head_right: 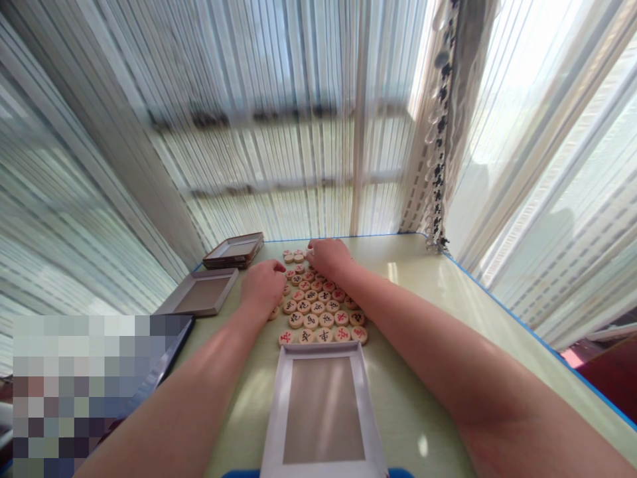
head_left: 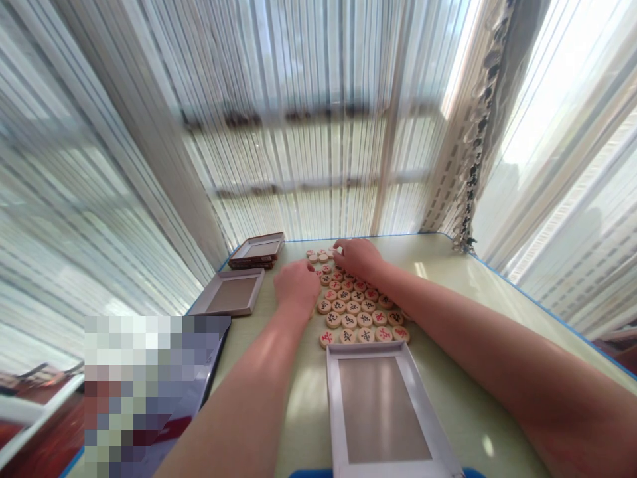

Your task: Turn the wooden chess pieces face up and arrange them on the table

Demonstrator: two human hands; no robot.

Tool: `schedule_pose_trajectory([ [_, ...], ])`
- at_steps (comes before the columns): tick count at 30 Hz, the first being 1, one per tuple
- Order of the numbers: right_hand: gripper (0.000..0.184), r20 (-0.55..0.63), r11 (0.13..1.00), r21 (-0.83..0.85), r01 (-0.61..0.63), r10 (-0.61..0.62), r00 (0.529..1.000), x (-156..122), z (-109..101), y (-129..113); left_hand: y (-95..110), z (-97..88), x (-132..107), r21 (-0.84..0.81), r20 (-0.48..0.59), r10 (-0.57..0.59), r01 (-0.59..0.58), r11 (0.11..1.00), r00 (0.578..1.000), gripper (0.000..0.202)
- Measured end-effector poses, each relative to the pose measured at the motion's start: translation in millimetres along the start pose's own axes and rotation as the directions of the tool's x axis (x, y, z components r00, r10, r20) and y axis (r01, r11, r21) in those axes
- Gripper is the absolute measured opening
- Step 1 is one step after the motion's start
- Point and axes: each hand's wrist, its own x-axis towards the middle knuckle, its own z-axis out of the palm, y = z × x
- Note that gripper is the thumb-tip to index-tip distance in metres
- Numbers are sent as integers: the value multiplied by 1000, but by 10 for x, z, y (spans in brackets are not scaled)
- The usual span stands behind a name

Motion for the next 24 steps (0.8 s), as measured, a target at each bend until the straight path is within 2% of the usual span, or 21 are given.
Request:
schedule_pose_trajectory([
  [3,32,5,1000,-3,-24,24,1000,-8,-6,1,5,12,-1,12,8,3,-3,1000,1000,27],
  [9,29,118,994,23,-103,99,988,8,22,45,3,12,0,1,1,1,-1,1000,1000,26],
  [11,29,120,993,41,-114,108,987,16,32,77,1,12,2,-1,2,6,-6,1000,1000,27],
  [15,32,23,998,50,-48,47,999,30,55,155,3,14,-1,2,5,8,-8,1000,1000,26],
  [20,30,132,998,36,-54,49,990,53,63,233,12,10,-7,11,-5,15,-15,1000,1000,25],
  [24,30,110,997,63,-47,40,993,70,26,247,17,6,-5,6,-3,15,-15,1000,1000,24],
])
